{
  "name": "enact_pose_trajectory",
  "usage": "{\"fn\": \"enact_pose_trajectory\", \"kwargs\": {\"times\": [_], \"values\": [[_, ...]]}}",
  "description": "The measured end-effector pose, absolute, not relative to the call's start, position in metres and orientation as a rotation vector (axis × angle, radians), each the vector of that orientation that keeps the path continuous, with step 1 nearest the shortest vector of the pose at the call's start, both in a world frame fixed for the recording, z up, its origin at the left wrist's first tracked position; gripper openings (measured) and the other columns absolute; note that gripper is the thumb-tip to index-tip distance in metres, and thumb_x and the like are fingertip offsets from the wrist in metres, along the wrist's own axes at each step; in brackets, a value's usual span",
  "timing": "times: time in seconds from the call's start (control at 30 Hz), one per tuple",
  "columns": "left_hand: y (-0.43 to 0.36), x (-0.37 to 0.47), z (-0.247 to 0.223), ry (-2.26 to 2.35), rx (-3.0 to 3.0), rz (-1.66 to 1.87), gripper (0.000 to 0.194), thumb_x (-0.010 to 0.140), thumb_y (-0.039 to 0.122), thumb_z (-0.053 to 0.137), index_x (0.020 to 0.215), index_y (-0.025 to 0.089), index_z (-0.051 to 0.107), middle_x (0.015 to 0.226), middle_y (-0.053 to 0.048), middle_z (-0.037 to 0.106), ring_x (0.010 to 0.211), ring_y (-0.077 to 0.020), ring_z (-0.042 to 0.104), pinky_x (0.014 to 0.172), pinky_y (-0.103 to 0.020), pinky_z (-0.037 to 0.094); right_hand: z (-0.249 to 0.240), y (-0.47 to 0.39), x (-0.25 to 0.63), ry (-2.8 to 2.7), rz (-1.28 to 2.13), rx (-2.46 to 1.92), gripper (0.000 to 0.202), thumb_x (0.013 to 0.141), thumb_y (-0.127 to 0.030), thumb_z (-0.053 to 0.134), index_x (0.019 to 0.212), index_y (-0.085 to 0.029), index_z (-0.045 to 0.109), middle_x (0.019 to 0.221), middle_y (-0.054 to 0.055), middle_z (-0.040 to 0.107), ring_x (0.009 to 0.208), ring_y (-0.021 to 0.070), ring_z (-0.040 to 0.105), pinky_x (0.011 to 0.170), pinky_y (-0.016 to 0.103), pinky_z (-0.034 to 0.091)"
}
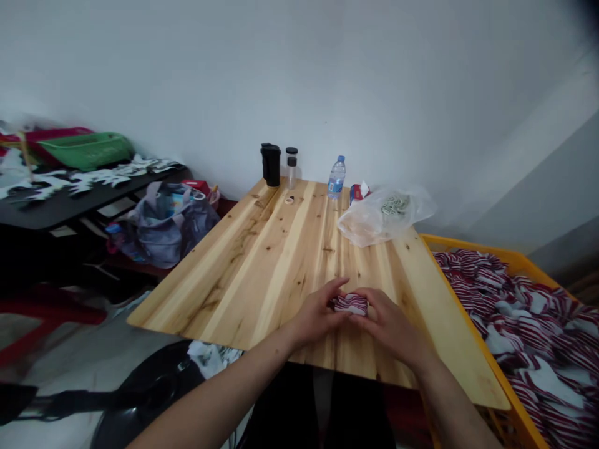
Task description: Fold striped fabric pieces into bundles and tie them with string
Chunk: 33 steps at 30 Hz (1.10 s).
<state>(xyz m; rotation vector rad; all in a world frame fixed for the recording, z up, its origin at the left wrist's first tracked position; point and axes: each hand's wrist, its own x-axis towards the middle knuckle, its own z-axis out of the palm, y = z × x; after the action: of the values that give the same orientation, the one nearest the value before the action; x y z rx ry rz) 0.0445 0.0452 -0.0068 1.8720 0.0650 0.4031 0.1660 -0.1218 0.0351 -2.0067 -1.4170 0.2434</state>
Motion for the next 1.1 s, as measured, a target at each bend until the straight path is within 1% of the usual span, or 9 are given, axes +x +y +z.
{"fn": "enact_pose_trajectory", "kwargs": {"times": [0.1, 0.17, 0.33, 0.4, 0.47, 0.6, 0.8, 0.97, 1.1], "values": [[0.046, 0.043, -0.002, 0.1, 2.28, 0.359, 0.057, 0.081, 0.03, 0.069, 0.133, 0.02, 0.049, 0.112, -0.009, 0.066, 0.107, -0.0256, 0.059, 0.097, -0.043, 0.046, 0.014, -0.124, 0.17, -1.5, 0.183, -2.041, 0.027, 0.09, -0.034, 0.061, 0.115, -0.025, 0.056, 0.111, 0.005, 0.064, 0.104, 0.0237, 0.059, 0.09, 0.041, 0.05], [0.043, 0.042, -0.001, 0.093, 2.492, 0.359, 0.051, 0.081, 0.028, 0.067, 0.128, 0.018, 0.053, 0.118, -0.01, 0.065, 0.117, -0.0292, 0.054, 0.105, -0.046, 0.039, -0.003, -0.124, 0.171, -1.545, 0.075, -2.07, 0.034, 0.091, -0.032, 0.059, 0.123, -0.023, 0.053, 0.116, 0.008, 0.063, 0.107, 0.0255, 0.059, 0.093, 0.045, 0.049], [0.034, 0.044, -0.009, 0.117, 2.624, 0.367, 0.062, 0.086, 0.032, 0.061, 0.141, 0.016, 0.036, 0.143, -0.014, 0.049, 0.137, -0.0311, 0.037, 0.113, -0.048, 0.03, -0.033, -0.122, 0.169, -1.577, -0.127, -2.112, 0.066, 0.094, -0.024, 0.051, 0.151, -0.02, 0.019, 0.138, 0.015, 0.052, 0.125, 0.0276, 0.051, 0.104, 0.051, 0.044], [0.036, 0.049, -0.007, 0.066, 2.615, 0.348, 0.059, 0.086, 0.035, 0.062, 0.138, 0.017, 0.04, 0.139, -0.013, 0.053, 0.135, -0.0301, 0.04, 0.113, -0.047, 0.031, -0.036, -0.121, 0.169, -1.585, -0.148, -2.113, 0.071, 0.093, -0.019, 0.047, 0.153, -0.02, 0.009, 0.141, 0.016, 0.049, 0.127, 0.0282, 0.049, 0.104, 0.052, 0.044], [0.039, 0.055, -0.002, 0.004, 2.595, 0.326, 0.051, 0.085, 0.033, 0.065, 0.13, 0.018, 0.047, 0.126, -0.011, 0.061, 0.124, -0.0283, 0.05, 0.109, -0.044, 0.036, -0.035, -0.12, 0.169, -1.602, -0.128, -2.109, 0.074, 0.093, -0.015, 0.044, 0.154, -0.021, 0.004, 0.143, 0.017, 0.047, 0.127, 0.0287, 0.05, 0.104, 0.054, 0.044], [0.046, 0.065, 0.007, -0.059, 2.574, 0.26, 0.037, 0.084, 0.026, 0.064, 0.12, 0.019, 0.055, 0.111, -0.007, 0.067, 0.104, -0.0257, 0.058, 0.095, -0.04, 0.045, -0.029, -0.117, 0.173, -1.599, -0.016, -2.092, 0.068, 0.094, -0.016, 0.043, 0.153, -0.024, 0.009, 0.143, 0.015, 0.048, 0.128, 0.0281, 0.049, 0.106, 0.056, 0.041], [0.046, 0.069, -0.005, 0.065, 2.43, 0.35, 0.046, 0.082, 0.019, 0.064, 0.126, 0.021, 0.051, 0.114, -0.008, 0.066, 0.102, -0.0238, 0.06, 0.09, -0.038, 0.048, -0.024, -0.115, 0.184, -1.539, 0.065, -2.032, 0.064, 0.095, -0.02, 0.046, 0.152, -0.022, 0.017, 0.141, 0.014, 0.05, 0.128, 0.0257, 0.048, 0.107, 0.05, 0.042], [0.047, 0.064, -0.007, 0.203, 2.368, 0.426, 0.019, 0.092, 0.022, 0.051, 0.109, 0.02, 0.06, 0.101, -0.006, 0.068, 0.095, -0.0211, 0.062, 0.085, -0.035, 0.049, -0.021, -0.117, 0.186, -1.508, 0.126, -2.025, 0.063, 0.095, -0.022, 0.048, 0.151, -0.021, 0.02, 0.142, 0.015, 0.049, 0.129, 0.0262, 0.048, 0.107, 0.051, 0.041], [0.046, 0.066, -0.001, 0.155, 2.545, 0.462, 0.02, 0.096, 0.023, 0.046, 0.102, 0.021, 0.065, 0.094, -0.005, 0.069, 0.093, -0.0221, 0.058, 0.084, -0.036, 0.045, -0.021, -0.116, 0.188, -1.506, 0.137, -2.011, 0.064, 0.093, -0.023, 0.05, 0.151, -0.021, 0.021, 0.146, 0.015, 0.046, 0.131, 0.0267, 0.046, 0.108, 0.051, 0.04]]}}
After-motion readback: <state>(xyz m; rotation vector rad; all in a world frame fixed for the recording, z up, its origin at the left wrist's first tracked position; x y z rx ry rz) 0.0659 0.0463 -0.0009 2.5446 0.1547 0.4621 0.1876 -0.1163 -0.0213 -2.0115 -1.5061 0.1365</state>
